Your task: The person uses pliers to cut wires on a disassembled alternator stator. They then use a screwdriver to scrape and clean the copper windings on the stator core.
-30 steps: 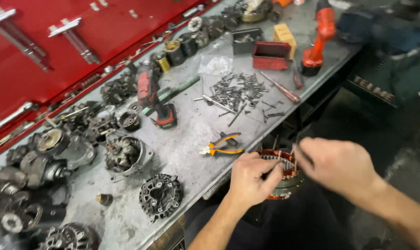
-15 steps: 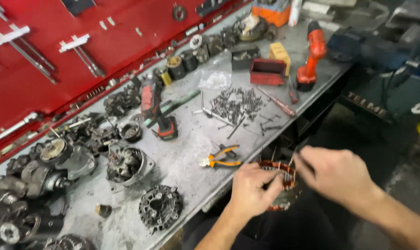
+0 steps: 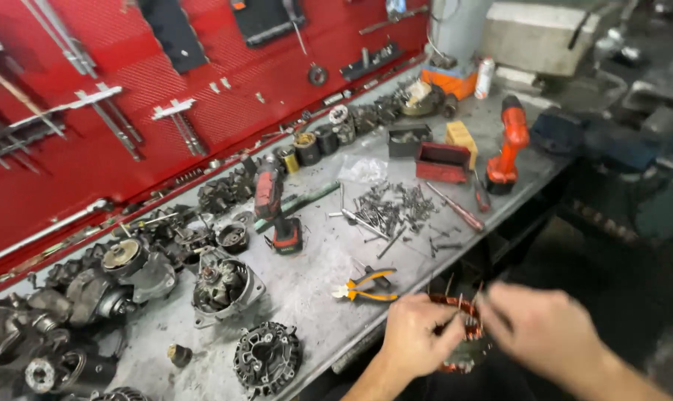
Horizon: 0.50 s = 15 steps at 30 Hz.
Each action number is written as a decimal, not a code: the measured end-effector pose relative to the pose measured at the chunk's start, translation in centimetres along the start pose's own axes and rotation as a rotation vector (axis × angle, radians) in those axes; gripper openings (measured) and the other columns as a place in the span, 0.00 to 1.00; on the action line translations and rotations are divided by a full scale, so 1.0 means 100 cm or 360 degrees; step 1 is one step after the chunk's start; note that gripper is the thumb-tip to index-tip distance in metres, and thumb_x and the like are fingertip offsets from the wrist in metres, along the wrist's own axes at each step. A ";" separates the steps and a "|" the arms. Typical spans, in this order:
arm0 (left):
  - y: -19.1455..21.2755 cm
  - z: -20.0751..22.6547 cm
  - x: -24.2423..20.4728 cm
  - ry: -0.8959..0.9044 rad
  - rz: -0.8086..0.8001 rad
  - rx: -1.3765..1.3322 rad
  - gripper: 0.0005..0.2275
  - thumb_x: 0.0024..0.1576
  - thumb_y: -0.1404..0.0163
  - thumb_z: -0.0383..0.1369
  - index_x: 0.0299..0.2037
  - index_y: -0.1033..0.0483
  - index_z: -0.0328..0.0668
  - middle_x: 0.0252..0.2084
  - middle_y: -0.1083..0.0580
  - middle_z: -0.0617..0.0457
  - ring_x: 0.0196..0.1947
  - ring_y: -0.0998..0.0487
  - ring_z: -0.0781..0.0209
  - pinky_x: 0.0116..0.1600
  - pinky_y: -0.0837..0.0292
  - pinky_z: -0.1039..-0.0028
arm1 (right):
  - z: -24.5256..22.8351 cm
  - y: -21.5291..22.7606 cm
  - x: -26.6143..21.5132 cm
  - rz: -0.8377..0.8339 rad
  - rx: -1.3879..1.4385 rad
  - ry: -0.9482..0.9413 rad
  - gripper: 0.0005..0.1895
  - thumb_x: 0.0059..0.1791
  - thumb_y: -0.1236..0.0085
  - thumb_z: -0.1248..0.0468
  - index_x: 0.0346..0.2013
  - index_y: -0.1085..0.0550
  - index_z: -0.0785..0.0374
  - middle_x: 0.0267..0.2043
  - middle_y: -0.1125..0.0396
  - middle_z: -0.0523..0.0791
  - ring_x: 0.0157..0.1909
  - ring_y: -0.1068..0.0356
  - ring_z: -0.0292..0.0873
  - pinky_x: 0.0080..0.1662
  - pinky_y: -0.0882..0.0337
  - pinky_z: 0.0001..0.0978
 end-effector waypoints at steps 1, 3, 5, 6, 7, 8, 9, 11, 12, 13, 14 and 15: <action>0.001 -0.002 0.002 -0.0007 0.0026 0.0016 0.05 0.56 0.43 0.34 0.32 0.17 0.44 0.25 0.24 0.49 0.26 0.24 0.48 0.34 0.28 0.60 | 0.004 -0.002 0.010 0.0012 0.0002 0.0029 0.15 0.45 0.41 0.52 0.20 0.31 0.55 0.16 0.33 0.48 0.18 0.31 0.56 0.21 0.31 0.49; -0.002 0.003 -0.010 -0.0066 -0.0011 -0.0011 0.05 0.58 0.44 0.34 0.32 0.18 0.44 0.27 0.24 0.49 0.29 0.23 0.49 0.38 0.28 0.61 | 0.005 -0.007 0.009 -0.0056 0.0014 0.0011 0.14 0.45 0.41 0.52 0.21 0.30 0.54 0.16 0.33 0.48 0.18 0.30 0.57 0.21 0.31 0.49; -0.001 0.008 -0.007 -0.0048 0.0000 0.0018 0.05 0.56 0.42 0.34 0.31 0.18 0.43 0.25 0.25 0.49 0.27 0.24 0.48 0.36 0.30 0.61 | 0.001 -0.002 -0.004 -0.0019 -0.0016 -0.0083 0.15 0.45 0.40 0.51 0.21 0.31 0.55 0.16 0.33 0.48 0.19 0.30 0.57 0.21 0.31 0.49; 0.003 0.008 -0.001 -0.0004 0.0077 0.0086 0.05 0.54 0.41 0.34 0.30 0.17 0.43 0.23 0.26 0.48 0.26 0.26 0.47 0.34 0.31 0.60 | 0.001 -0.001 -0.002 0.0008 -0.0025 -0.0100 0.16 0.46 0.40 0.50 0.21 0.31 0.55 0.17 0.33 0.48 0.19 0.30 0.58 0.22 0.31 0.50; 0.004 0.006 0.001 -0.0019 0.0088 0.0095 0.05 0.54 0.41 0.34 0.30 0.17 0.43 0.23 0.26 0.48 0.26 0.26 0.47 0.34 0.31 0.60 | 0.003 -0.003 0.005 0.0025 -0.0027 -0.0088 0.16 0.46 0.40 0.50 0.21 0.31 0.55 0.17 0.33 0.48 0.19 0.30 0.58 0.22 0.31 0.50; 0.002 0.007 -0.005 -0.0025 0.0075 0.0041 0.04 0.54 0.42 0.33 0.30 0.17 0.44 0.23 0.26 0.50 0.25 0.26 0.48 0.34 0.31 0.61 | 0.002 -0.006 0.004 0.0019 0.0019 -0.0073 0.16 0.45 0.39 0.50 0.20 0.31 0.54 0.17 0.33 0.48 0.19 0.30 0.58 0.21 0.31 0.50; 0.000 0.009 -0.012 -0.0032 0.0062 -0.0013 0.04 0.53 0.42 0.33 0.30 0.17 0.44 0.23 0.25 0.51 0.25 0.26 0.50 0.35 0.30 0.62 | 0.001 -0.010 0.003 0.0014 0.0065 -0.0058 0.16 0.45 0.39 0.50 0.20 0.30 0.54 0.18 0.33 0.48 0.19 0.30 0.59 0.21 0.31 0.51; -0.004 0.010 -0.017 -0.0017 0.0040 -0.0019 0.04 0.54 0.41 0.33 0.30 0.18 0.44 0.23 0.25 0.52 0.25 0.26 0.51 0.35 0.31 0.62 | 0.004 -0.008 -0.007 -0.0043 0.0036 -0.0146 0.15 0.45 0.39 0.50 0.21 0.30 0.54 0.18 0.33 0.48 0.19 0.30 0.59 0.21 0.31 0.51; -0.004 0.007 -0.012 -0.0031 0.0070 0.0004 0.05 0.55 0.41 0.33 0.29 0.18 0.44 0.22 0.25 0.53 0.24 0.26 0.51 0.35 0.32 0.63 | 0.008 -0.007 -0.003 -0.0067 0.0002 -0.0179 0.15 0.46 0.39 0.50 0.22 0.30 0.54 0.18 0.32 0.48 0.19 0.30 0.58 0.22 0.31 0.50; -0.004 0.007 -0.012 -0.0040 0.0068 0.0001 0.05 0.55 0.41 0.33 0.29 0.18 0.44 0.22 0.25 0.53 0.24 0.26 0.51 0.35 0.32 0.63 | 0.005 -0.005 -0.004 -0.0060 -0.0003 -0.0183 0.15 0.46 0.39 0.50 0.22 0.30 0.54 0.18 0.32 0.48 0.19 0.30 0.58 0.22 0.31 0.50; -0.004 0.009 -0.015 -0.0064 0.0094 0.0030 0.03 0.54 0.41 0.32 0.31 0.17 0.44 0.23 0.24 0.53 0.24 0.27 0.52 0.35 0.31 0.63 | 0.001 -0.005 -0.004 -0.0081 0.0026 -0.0139 0.15 0.45 0.39 0.50 0.22 0.30 0.54 0.18 0.33 0.48 0.19 0.30 0.58 0.22 0.31 0.50; -0.005 0.010 -0.018 -0.0089 0.0119 0.0060 0.03 0.53 0.42 0.31 0.32 0.16 0.43 0.24 0.24 0.52 0.24 0.27 0.52 0.35 0.31 0.64 | -0.003 -0.006 -0.003 -0.0101 0.0054 -0.0096 0.15 0.45 0.39 0.50 0.22 0.30 0.54 0.18 0.33 0.48 0.19 0.30 0.58 0.22 0.31 0.50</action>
Point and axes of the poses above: each hand's wrist, its own x-axis towards the middle knuckle, its own y-axis out of the back of the hand, z = x × y, the point moved 3 cm from there along x, towards the middle knuckle
